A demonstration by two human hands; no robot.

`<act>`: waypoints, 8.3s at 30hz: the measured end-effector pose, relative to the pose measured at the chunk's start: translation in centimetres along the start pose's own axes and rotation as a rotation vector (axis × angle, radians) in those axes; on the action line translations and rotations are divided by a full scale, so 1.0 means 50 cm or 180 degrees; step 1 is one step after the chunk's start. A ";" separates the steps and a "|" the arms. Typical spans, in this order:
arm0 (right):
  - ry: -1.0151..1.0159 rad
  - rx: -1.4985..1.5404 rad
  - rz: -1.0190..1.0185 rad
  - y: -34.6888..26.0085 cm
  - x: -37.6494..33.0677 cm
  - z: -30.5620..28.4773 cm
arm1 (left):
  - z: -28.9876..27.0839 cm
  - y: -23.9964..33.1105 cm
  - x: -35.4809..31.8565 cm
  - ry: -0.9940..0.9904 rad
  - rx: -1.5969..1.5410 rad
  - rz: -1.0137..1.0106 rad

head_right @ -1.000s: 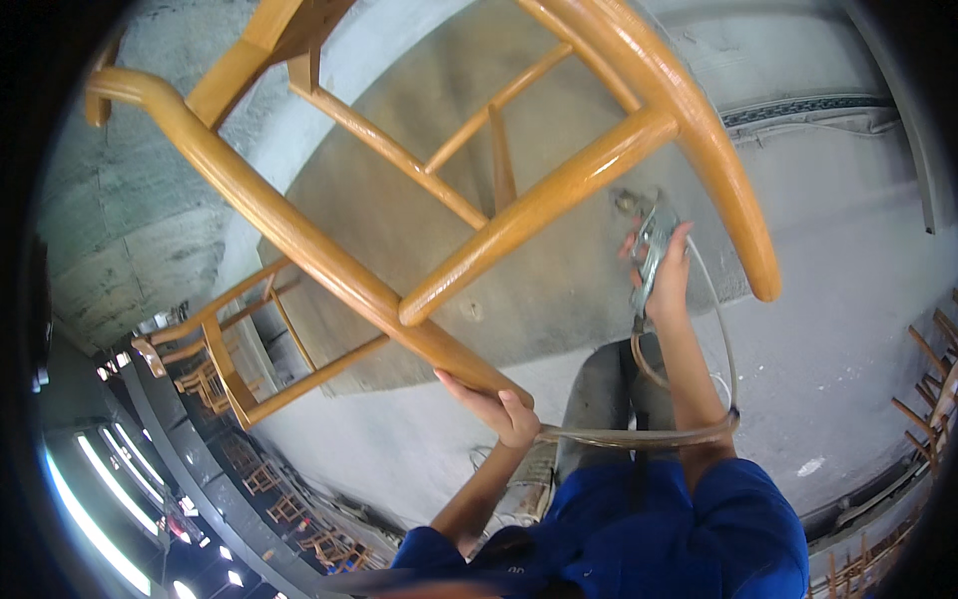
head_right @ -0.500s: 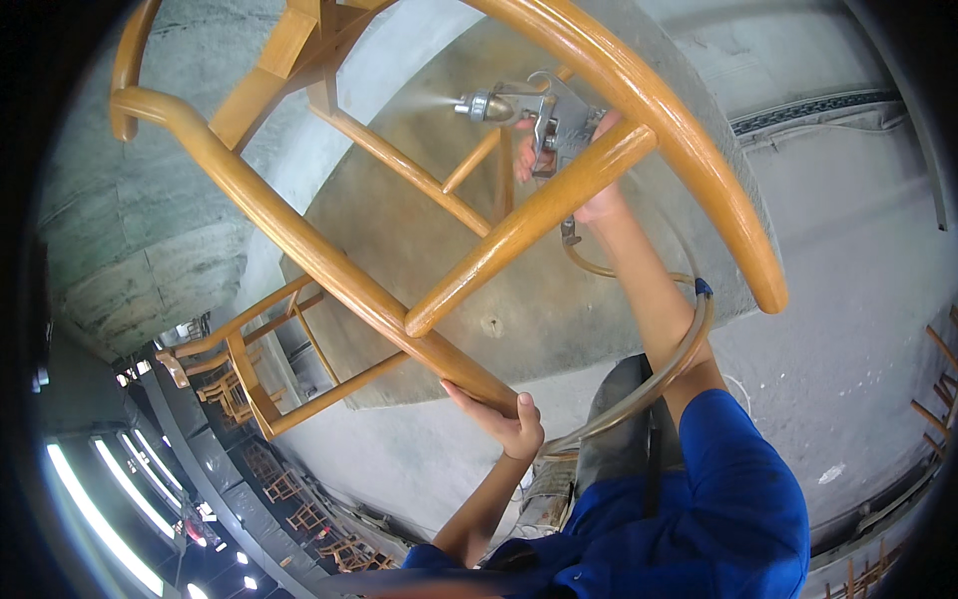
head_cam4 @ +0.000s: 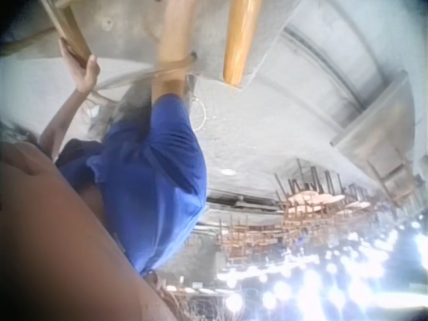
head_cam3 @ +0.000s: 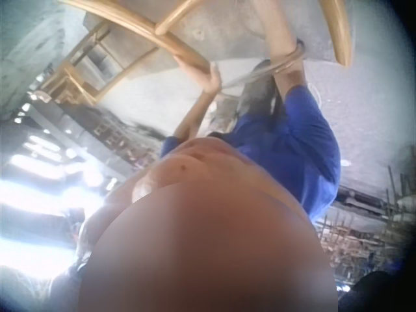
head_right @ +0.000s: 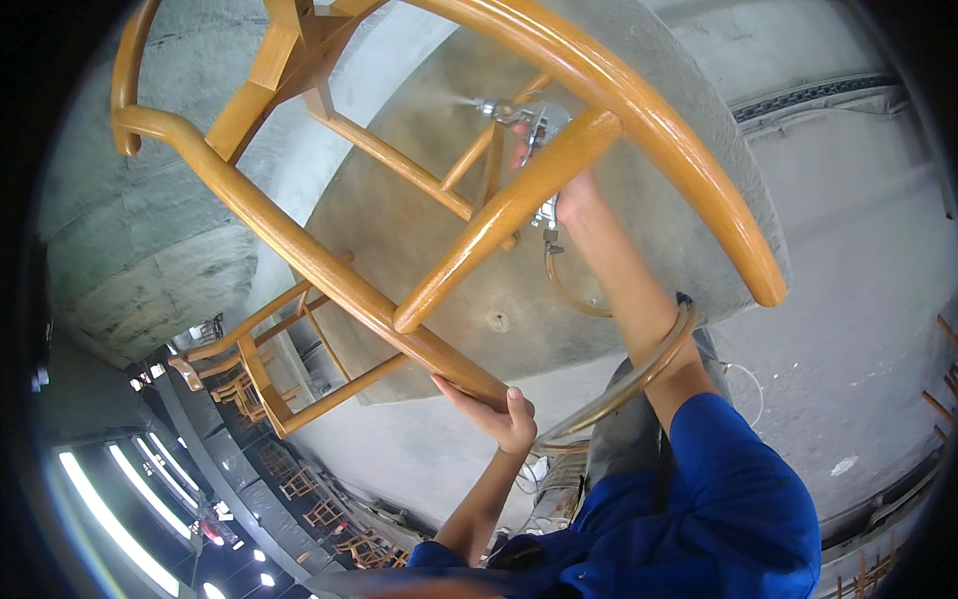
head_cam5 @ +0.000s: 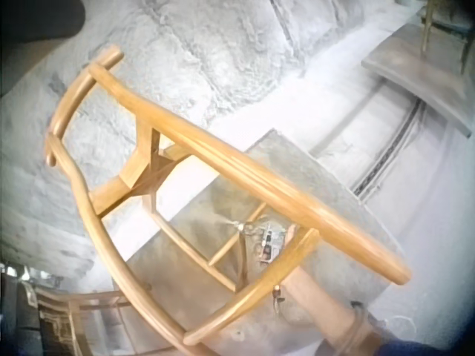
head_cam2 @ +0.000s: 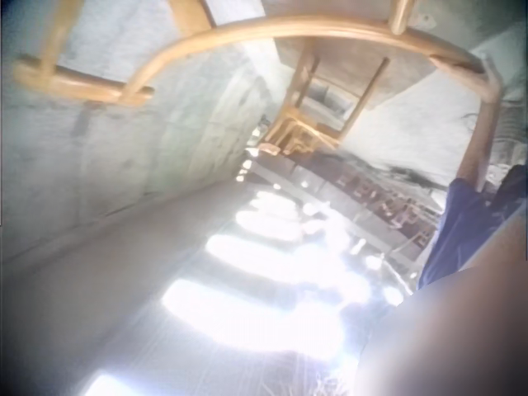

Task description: The person uses a spray gun to apply finish to wooden chairs in a workshop. They hold each chair with one hand and spray with the other, rotating the chair to cover all sides before moving to the next unit.

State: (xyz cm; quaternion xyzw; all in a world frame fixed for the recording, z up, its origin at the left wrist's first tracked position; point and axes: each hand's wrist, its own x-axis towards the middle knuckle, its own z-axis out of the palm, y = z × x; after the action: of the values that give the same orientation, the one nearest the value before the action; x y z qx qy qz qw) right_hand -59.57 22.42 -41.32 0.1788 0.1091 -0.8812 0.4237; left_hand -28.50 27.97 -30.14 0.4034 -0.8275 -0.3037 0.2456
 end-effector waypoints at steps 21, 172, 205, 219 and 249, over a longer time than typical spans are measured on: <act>0.1528 -0.2228 -0.0322 -0.069 -0.337 -0.149 | 0.024 -0.027 -0.028 0.0160 -0.0085 0.0327; 0.0142 -0.1782 -0.1505 0.045 -1.078 0.044 | -0.425 -0.137 -0.423 -0.2692 -0.1942 -0.0083; 0.2027 -0.3800 -0.1607 0.224 -1.224 -0.089 | -0.447 0.125 0.105 -0.0018 -0.2533 0.1651; 0.1820 -0.3857 -0.1421 0.053 -1.166 -0.107 | -0.315 0.396 -0.157 -0.0617 -0.2686 0.3431; -0.0395 -0.2253 -0.2738 -0.227 -1.146 0.156 | -0.103 0.008 -0.276 -0.2514 -0.1207 -0.0082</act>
State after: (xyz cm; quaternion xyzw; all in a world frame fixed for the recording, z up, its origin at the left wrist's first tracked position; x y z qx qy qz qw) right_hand -37.18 67.31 -10.38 -0.0871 0.4362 -0.8932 0.0658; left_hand -17.72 37.89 -28.50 0.2143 -0.7824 -0.5842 -0.0238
